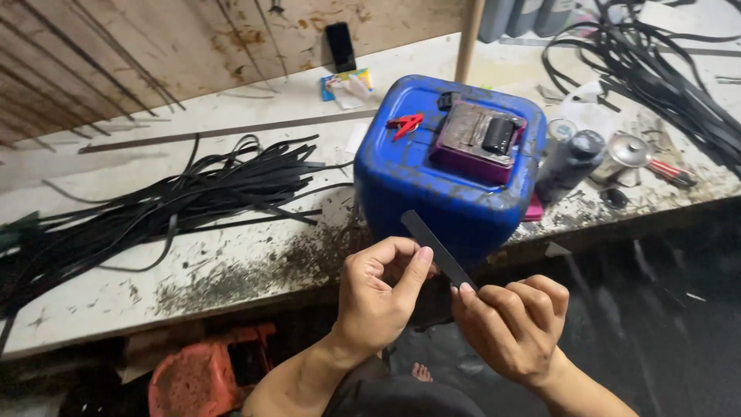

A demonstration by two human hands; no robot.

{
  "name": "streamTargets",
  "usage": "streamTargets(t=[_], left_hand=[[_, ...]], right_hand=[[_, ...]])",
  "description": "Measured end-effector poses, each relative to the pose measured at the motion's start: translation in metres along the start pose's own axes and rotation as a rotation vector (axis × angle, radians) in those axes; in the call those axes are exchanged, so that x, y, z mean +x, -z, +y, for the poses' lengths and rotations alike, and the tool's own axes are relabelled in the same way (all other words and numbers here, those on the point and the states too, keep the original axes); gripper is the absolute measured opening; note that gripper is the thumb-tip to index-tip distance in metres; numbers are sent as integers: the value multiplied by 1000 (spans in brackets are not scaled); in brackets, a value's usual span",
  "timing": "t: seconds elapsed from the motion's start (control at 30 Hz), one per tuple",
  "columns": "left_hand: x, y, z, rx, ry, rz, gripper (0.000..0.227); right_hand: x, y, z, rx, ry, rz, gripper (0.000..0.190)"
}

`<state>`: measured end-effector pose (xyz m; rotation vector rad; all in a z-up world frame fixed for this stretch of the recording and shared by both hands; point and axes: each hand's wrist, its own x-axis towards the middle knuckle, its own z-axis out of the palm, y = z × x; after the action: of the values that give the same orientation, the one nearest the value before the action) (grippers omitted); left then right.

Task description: Applying edge paint to leather components and long strips using a manual applicator tool.

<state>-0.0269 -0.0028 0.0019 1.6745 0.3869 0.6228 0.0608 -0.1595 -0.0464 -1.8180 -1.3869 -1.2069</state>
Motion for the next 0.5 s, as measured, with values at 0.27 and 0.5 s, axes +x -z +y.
streamTargets(t=[0.27, 0.5], left_hand=[[-13, 21, -1, 34, -3, 107, 17], [-20, 43, -7, -102, 37, 141, 17]], right_hand=[[-4, -34, -12, 186, -72, 48, 24], [2, -52, -29, 373, -116, 80, 36]])
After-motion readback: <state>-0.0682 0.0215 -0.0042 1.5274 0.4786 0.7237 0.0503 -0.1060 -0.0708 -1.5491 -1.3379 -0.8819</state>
